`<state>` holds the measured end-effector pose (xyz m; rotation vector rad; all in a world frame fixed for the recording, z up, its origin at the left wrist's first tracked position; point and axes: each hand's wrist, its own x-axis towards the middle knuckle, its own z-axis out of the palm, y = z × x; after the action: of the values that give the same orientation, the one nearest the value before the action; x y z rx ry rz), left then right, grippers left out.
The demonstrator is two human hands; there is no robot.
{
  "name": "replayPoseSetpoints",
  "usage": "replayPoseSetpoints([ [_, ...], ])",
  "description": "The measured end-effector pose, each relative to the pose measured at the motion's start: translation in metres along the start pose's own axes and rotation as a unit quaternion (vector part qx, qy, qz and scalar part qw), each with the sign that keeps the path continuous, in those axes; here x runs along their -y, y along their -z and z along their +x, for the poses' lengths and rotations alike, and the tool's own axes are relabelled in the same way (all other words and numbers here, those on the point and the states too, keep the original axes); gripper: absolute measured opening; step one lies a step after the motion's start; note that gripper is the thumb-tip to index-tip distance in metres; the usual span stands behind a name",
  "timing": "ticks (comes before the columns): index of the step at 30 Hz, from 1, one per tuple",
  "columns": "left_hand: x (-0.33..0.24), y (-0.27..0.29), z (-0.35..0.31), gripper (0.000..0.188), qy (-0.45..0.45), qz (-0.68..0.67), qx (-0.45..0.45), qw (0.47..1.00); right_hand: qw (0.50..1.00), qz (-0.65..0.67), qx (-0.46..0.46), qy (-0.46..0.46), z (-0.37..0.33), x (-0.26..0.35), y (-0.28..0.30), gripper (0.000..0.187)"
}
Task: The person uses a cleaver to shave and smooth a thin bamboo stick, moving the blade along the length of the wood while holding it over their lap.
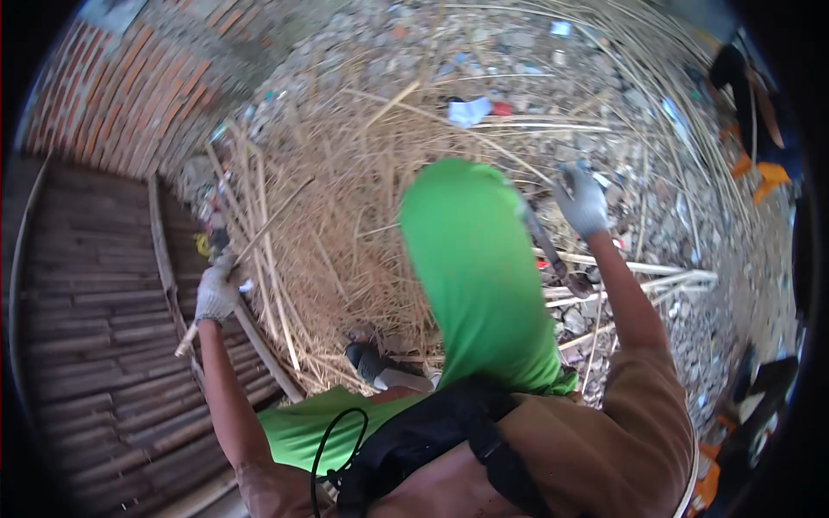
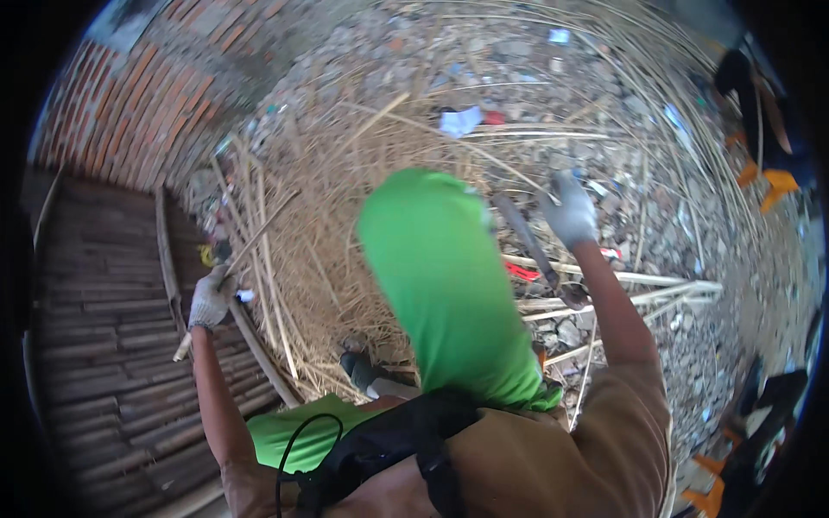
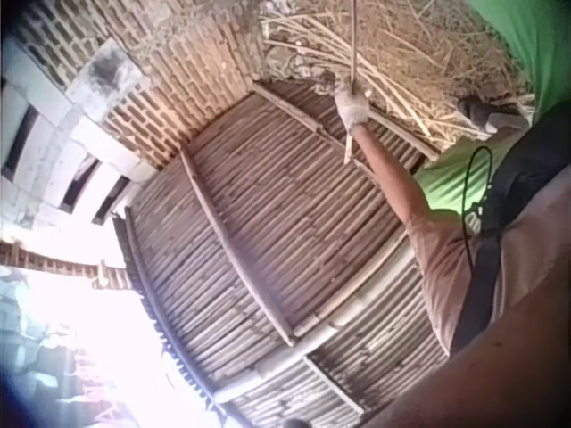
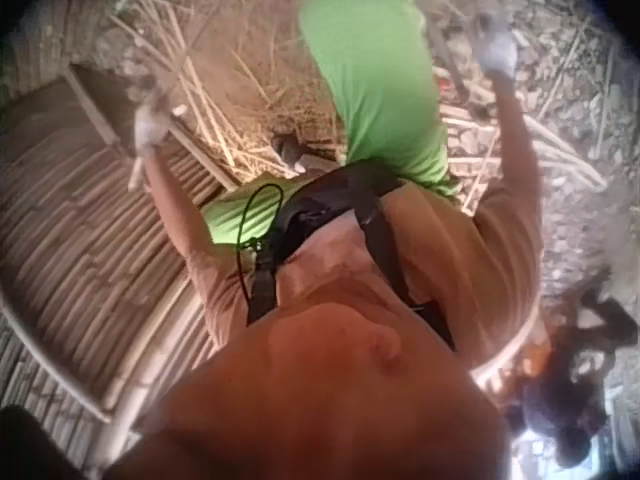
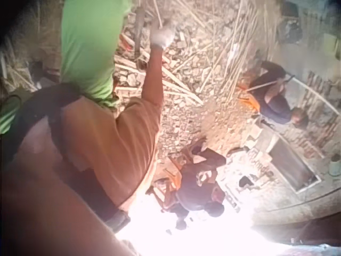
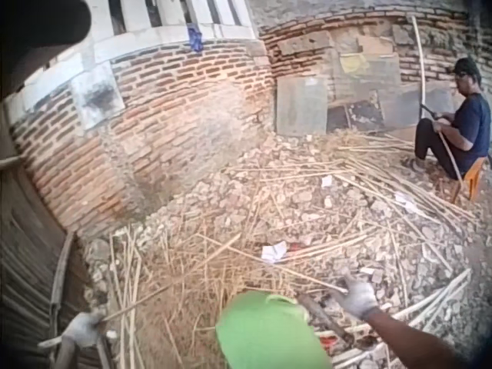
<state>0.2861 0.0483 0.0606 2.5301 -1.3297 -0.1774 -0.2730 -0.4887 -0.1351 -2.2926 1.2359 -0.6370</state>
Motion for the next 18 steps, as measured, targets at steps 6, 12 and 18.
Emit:
replayPoseSetpoints([
  [6,-0.05,-0.024,-0.087,0.05,0.294,-0.46,0.119,0.829,0.927,-0.23,0.271,-0.12,-0.181,-0.162,-0.082,0.041],
  [12,-0.069,-0.014,-0.085,0.039,0.222,-0.686,0.056,0.691,0.899,-0.176,0.316,-0.247,-0.202,-0.147,-0.102,0.043],
  [18,0.016,0.018,-0.143,0.07,-0.019,-0.75,-0.127,0.649,0.915,-0.155,0.29,-0.232,-0.13,-0.124,-0.095,0.045],
])
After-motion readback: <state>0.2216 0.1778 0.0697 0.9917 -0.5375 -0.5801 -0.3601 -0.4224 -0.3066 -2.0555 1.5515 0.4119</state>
